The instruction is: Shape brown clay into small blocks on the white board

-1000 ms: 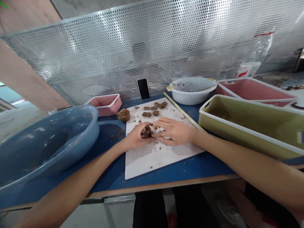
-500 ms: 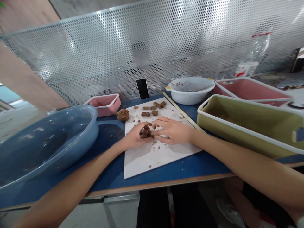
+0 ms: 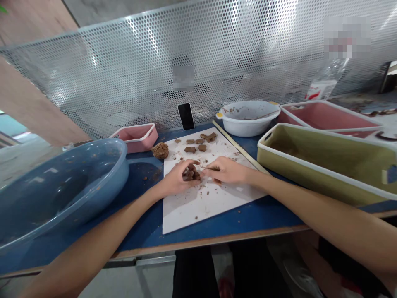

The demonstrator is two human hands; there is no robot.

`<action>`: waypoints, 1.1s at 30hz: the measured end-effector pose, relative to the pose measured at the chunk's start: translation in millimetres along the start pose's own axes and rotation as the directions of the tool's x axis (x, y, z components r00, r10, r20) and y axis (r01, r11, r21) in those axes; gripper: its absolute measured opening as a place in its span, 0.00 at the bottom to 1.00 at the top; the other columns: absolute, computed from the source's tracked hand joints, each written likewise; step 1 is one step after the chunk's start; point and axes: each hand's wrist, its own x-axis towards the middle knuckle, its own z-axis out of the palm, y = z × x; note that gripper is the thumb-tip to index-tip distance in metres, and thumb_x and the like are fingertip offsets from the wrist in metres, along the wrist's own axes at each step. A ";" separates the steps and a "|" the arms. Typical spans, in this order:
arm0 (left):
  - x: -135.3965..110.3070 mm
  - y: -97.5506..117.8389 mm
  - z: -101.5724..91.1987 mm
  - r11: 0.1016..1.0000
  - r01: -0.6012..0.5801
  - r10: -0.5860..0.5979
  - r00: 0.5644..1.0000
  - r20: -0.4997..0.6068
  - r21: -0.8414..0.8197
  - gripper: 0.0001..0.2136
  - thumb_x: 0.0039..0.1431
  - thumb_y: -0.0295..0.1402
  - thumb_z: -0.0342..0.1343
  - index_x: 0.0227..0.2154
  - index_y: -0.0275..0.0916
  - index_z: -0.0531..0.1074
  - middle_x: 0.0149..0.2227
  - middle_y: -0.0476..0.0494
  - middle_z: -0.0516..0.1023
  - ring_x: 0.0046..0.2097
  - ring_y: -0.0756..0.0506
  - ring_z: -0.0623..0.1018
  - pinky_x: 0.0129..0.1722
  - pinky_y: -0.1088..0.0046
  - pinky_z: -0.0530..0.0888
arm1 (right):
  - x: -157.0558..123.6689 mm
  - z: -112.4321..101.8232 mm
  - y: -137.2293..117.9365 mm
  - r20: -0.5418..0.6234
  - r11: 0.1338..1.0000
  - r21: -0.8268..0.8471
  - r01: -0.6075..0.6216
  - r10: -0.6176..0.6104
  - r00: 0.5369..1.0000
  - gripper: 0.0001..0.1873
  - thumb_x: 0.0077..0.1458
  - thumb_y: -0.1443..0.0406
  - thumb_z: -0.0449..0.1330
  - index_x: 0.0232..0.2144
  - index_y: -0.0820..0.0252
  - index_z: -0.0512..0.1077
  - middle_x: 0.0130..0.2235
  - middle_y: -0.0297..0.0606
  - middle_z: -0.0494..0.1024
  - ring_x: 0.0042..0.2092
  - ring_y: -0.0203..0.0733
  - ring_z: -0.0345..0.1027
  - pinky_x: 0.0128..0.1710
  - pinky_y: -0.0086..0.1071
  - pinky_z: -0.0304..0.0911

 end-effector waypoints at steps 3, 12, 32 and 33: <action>0.0 -1.7 0.6 1.000 0.020 -0.019 1.000 -0.007 0.011 0.29 0.58 0.48 0.72 0.58 0.43 0.71 0.41 0.44 0.80 0.40 0.41 0.79 0.42 0.63 0.77 | 0.3 -2.7 -2.6 0.097 0.984 0.131 -0.120 0.108 0.989 0.30 0.69 0.41 0.58 0.40 0.60 0.85 0.21 0.36 0.77 0.23 0.39 0.65 0.26 0.34 0.60; 0.7 -4.6 0.6 0.997 0.012 -0.009 0.999 -0.042 0.071 0.32 0.55 0.49 0.73 0.59 0.43 0.72 0.42 0.42 0.79 0.45 0.38 0.79 0.48 0.58 0.77 | 4.7 -2.3 -1.0 0.096 0.959 0.251 -0.134 0.113 0.989 0.31 0.64 0.40 0.64 0.44 0.62 0.84 0.21 0.34 0.76 0.23 0.35 0.64 0.25 0.31 0.57; 0.6 2.0 -2.9 0.986 0.009 -0.001 0.999 -0.046 0.164 0.32 0.56 0.52 0.72 0.59 0.43 0.73 0.46 0.38 0.79 0.49 0.34 0.79 0.52 0.53 0.76 | 4.0 -0.9 -8.8 0.106 0.967 0.221 -0.130 0.108 0.988 0.29 0.63 0.40 0.65 0.40 0.60 0.84 0.22 0.33 0.75 0.25 0.38 0.65 0.28 0.34 0.59; 0.5 2.2 -2.8 0.989 0.008 -0.003 0.999 -0.038 0.145 0.32 0.56 0.52 0.72 0.59 0.43 0.73 0.44 0.39 0.79 0.47 0.35 0.79 0.52 0.54 0.76 | 4.3 -0.8 -8.4 0.102 0.966 0.221 -0.134 0.114 0.988 0.29 0.63 0.40 0.65 0.40 0.61 0.84 0.22 0.34 0.75 0.25 0.38 0.65 0.28 0.34 0.59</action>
